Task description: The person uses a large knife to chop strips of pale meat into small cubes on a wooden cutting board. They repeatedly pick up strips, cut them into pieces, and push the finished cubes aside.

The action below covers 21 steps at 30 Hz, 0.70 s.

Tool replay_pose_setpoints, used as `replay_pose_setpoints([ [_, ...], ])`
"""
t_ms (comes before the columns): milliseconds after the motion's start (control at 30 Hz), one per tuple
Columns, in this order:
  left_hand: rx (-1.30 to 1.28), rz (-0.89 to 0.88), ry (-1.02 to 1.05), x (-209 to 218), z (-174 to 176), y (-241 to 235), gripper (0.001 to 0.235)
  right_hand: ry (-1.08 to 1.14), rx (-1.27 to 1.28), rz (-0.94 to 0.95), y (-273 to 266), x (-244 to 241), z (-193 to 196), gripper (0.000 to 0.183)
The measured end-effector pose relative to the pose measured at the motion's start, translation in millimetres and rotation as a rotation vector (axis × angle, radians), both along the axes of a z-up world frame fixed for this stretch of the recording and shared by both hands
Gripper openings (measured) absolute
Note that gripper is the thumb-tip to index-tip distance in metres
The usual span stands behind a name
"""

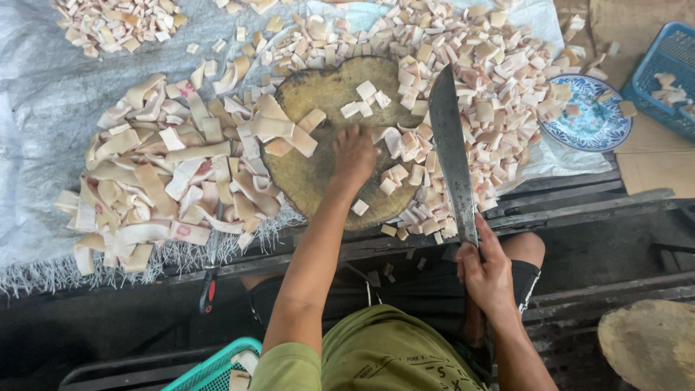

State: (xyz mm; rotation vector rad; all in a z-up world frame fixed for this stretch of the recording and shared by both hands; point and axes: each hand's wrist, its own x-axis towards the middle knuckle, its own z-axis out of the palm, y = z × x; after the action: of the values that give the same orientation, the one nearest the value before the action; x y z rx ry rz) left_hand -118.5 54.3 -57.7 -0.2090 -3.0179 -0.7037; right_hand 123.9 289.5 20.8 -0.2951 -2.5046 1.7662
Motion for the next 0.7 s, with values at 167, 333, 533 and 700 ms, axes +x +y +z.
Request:
replay_pose_setpoints([
  [167,0.119,0.013,-0.115,-33,-16,-4,0.043,-0.003,0.101,0.03,-2,13,-1,0.058],
  [333,0.94,0.046,-0.356,-44,2,-47,0.034,-0.121,0.177,0.16,-7,37,-1,0.062],
  [533,0.968,0.158,-0.143,-23,97,-115,0.024,-0.126,0.384,0.498,-17,44,-2,0.065],
  [700,0.777,-0.031,0.085,23,128,-93,0.031,-0.027,0.504,0.433,-12,17,-20,0.067],
])
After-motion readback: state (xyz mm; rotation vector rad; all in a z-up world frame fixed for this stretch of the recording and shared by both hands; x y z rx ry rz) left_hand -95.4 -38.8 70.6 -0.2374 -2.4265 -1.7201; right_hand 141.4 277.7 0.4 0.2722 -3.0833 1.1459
